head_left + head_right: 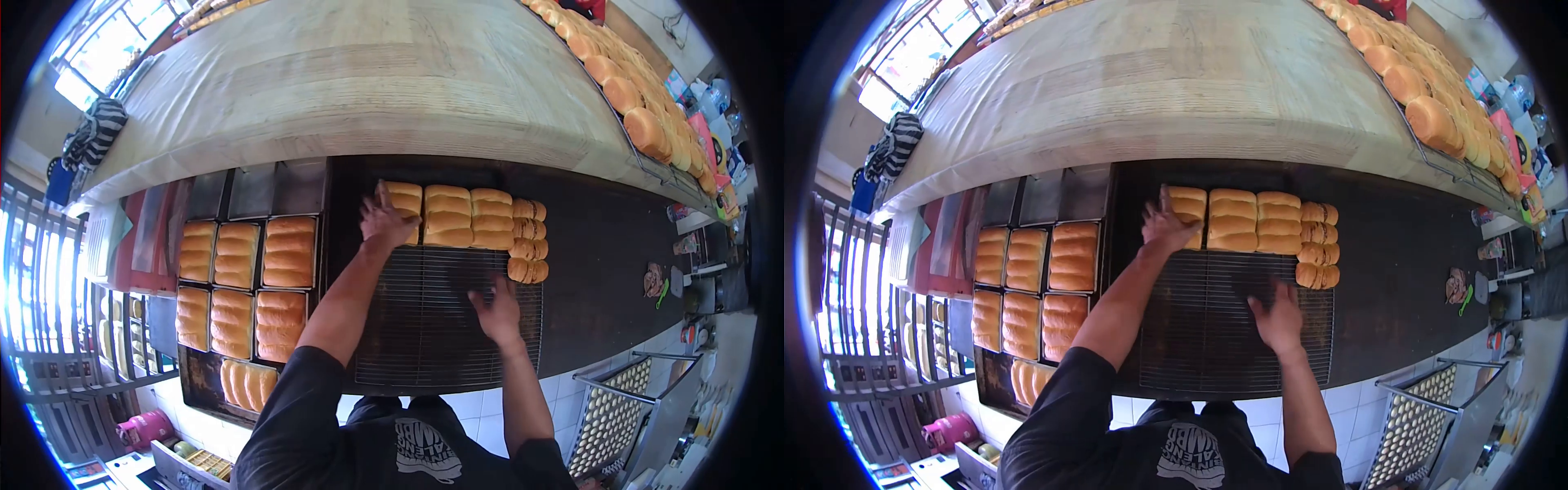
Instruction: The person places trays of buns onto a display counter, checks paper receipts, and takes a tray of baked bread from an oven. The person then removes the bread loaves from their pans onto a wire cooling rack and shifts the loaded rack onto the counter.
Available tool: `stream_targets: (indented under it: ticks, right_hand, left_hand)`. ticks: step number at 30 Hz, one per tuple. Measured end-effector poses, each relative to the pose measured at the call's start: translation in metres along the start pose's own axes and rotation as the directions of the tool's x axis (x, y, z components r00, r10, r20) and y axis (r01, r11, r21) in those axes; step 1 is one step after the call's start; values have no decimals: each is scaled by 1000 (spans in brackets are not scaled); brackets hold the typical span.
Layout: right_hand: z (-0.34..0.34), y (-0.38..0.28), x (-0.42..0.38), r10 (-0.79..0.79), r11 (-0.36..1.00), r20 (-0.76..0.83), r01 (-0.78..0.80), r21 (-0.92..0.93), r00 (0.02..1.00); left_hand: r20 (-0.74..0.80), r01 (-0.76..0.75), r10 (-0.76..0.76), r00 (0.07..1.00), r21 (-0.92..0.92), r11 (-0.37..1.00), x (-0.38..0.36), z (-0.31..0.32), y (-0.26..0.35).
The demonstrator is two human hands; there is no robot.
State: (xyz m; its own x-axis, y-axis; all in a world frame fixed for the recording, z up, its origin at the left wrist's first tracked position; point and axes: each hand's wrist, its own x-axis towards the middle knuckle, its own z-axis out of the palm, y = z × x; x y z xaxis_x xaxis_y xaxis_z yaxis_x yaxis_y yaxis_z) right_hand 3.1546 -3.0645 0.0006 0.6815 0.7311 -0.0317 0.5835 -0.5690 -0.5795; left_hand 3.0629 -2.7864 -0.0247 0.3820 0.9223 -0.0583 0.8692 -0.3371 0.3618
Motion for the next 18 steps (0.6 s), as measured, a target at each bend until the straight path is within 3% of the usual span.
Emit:
stream_targets:
  ticks: [2, 5, 10, 14, 18]
  right_hand:
    - [17, -28, 43, -75, 992, -78, 67, -110, 994]
    - [38, -62, 97, -88, 990, -116, 74, -121, 989]
    - [76, -71, 155, -103, 967, -134, 67, -245, 986]
    - [90, -83, 171, 34, 930, -135, -81, -357, 990]
    - [98, -81, 180, 87, 912, -122, -129, -390, 989]
  left_hand:
    - [61, -2, 4, 998, -26, 1000, 2, 0, 5]
    - [78, -11, 15, 997, -52, 999, 5, 6, 1]
    - [-58, -12, 3, 998, -145, 989, 4, 10, -4]
    - [-77, -1, -8, 997, -123, 992, 5, 17, -8]
    - [-134, -68, 46, 990, -166, 984, 1, 20, -10]
